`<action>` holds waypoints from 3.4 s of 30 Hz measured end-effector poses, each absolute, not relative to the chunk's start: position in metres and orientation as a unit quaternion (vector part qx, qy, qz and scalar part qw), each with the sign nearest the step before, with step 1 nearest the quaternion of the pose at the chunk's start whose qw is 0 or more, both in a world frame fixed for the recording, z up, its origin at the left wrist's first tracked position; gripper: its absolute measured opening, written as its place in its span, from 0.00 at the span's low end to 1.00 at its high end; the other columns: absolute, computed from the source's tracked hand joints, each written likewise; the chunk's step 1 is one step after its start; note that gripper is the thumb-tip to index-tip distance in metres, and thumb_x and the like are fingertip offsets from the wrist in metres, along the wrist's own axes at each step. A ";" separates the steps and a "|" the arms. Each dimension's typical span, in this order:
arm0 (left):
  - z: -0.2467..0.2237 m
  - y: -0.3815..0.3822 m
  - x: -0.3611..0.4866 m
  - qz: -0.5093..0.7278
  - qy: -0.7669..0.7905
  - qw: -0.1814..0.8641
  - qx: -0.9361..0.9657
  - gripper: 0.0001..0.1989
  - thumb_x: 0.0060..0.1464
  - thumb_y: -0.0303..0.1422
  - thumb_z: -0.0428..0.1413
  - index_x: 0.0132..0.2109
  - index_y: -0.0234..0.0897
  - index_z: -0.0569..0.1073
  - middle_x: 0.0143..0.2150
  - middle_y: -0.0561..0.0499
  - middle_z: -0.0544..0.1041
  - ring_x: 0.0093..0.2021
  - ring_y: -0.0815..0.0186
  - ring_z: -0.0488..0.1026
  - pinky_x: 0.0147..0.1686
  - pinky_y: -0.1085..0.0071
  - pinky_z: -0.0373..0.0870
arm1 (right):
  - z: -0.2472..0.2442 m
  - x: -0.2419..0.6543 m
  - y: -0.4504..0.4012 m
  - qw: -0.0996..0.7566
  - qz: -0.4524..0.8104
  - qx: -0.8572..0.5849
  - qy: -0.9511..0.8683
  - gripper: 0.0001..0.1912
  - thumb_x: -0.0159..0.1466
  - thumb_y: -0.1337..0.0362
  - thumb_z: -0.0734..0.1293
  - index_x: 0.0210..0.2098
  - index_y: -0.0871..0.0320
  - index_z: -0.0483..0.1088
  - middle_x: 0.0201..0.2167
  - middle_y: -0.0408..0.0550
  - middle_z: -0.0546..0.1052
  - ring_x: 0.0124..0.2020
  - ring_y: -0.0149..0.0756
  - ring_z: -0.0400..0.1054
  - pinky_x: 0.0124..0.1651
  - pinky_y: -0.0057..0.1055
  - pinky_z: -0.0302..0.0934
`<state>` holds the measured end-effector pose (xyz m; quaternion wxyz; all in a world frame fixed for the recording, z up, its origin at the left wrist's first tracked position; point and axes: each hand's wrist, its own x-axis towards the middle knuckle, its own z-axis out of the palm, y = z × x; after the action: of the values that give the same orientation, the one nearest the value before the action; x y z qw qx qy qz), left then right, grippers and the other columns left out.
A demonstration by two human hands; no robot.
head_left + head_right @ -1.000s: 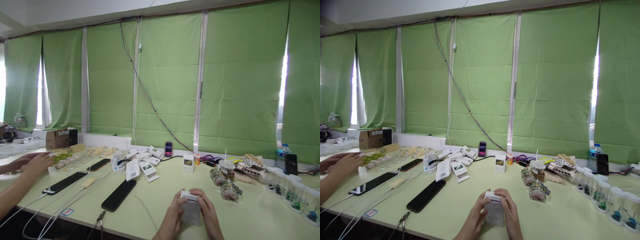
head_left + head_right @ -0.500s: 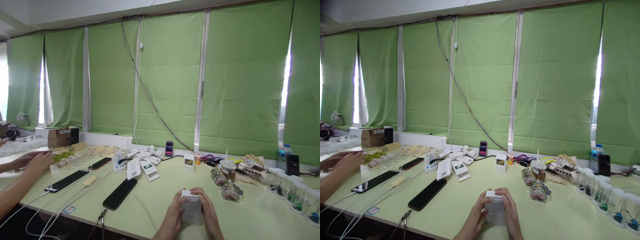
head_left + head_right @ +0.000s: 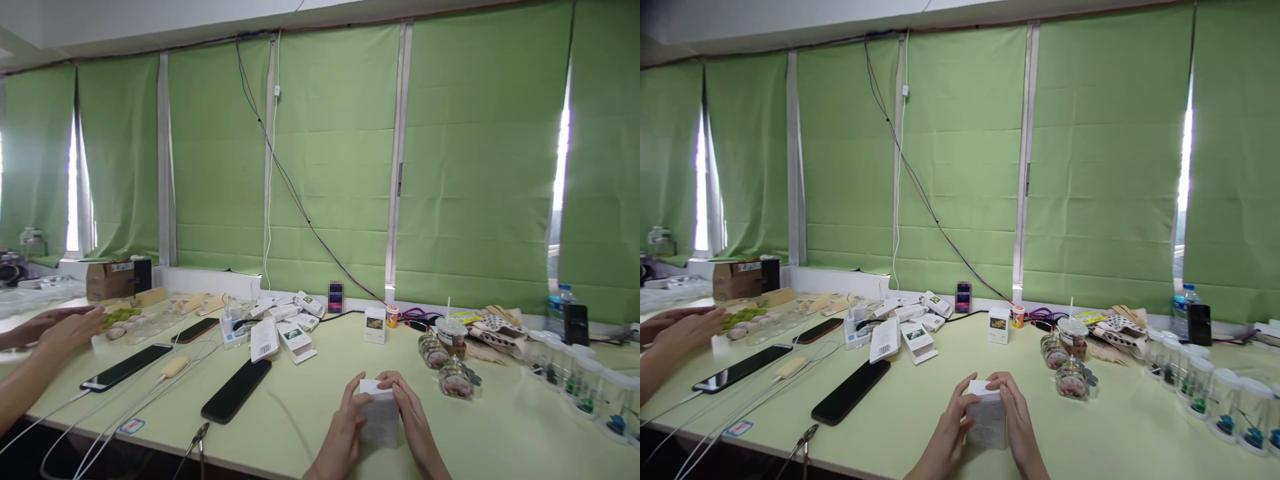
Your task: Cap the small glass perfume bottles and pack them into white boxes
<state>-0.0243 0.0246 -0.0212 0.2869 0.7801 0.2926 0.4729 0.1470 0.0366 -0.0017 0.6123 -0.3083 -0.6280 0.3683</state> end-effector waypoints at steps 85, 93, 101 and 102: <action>-0.018 0.025 -0.022 0.525 0.318 0.238 0.753 0.31 0.50 0.21 0.52 0.61 0.46 0.58 0.58 0.46 0.62 0.59 0.57 0.59 0.60 0.57 0.56 | -0.046 0.149 0.037 0.648 0.110 -0.400 -0.639 0.16 0.64 0.53 0.59 0.45 0.53 0.70 0.46 0.50 0.72 0.49 0.42 0.67 0.49 0.34 0.64; -0.026 0.028 -0.020 0.426 0.311 0.295 0.797 0.39 0.45 0.17 0.49 0.63 0.47 0.54 0.61 0.49 0.61 0.60 0.59 0.59 0.61 0.58 0.53 | -0.041 0.157 0.040 0.662 0.173 -0.371 -0.628 0.15 0.63 0.53 0.61 0.39 0.52 0.75 0.46 0.48 0.74 0.49 0.40 0.69 0.48 0.30 0.66; -0.029 0.034 -0.016 0.445 0.309 0.271 0.796 0.37 0.39 0.14 0.46 0.57 0.45 0.59 0.50 0.49 0.68 0.46 0.62 0.66 0.48 0.66 0.65 | -0.042 0.155 0.042 0.654 0.178 -0.355 -0.644 0.15 0.65 0.54 0.59 0.40 0.51 0.74 0.45 0.48 0.74 0.48 0.39 0.69 0.48 0.30 0.65; -0.028 0.033 -0.016 0.443 0.310 0.268 0.797 0.37 0.40 0.14 0.47 0.57 0.45 0.59 0.50 0.49 0.68 0.45 0.62 0.66 0.47 0.66 0.65 | -0.044 0.153 0.041 0.647 0.168 -0.358 -0.652 0.14 0.65 0.55 0.58 0.42 0.51 0.72 0.45 0.47 0.73 0.48 0.39 0.68 0.49 0.30 0.65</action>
<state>-0.0161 0.0330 -0.0283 0.2676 0.7971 0.3103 0.4435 0.1533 0.0415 -0.0437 0.6467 -0.3575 -0.6524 0.1683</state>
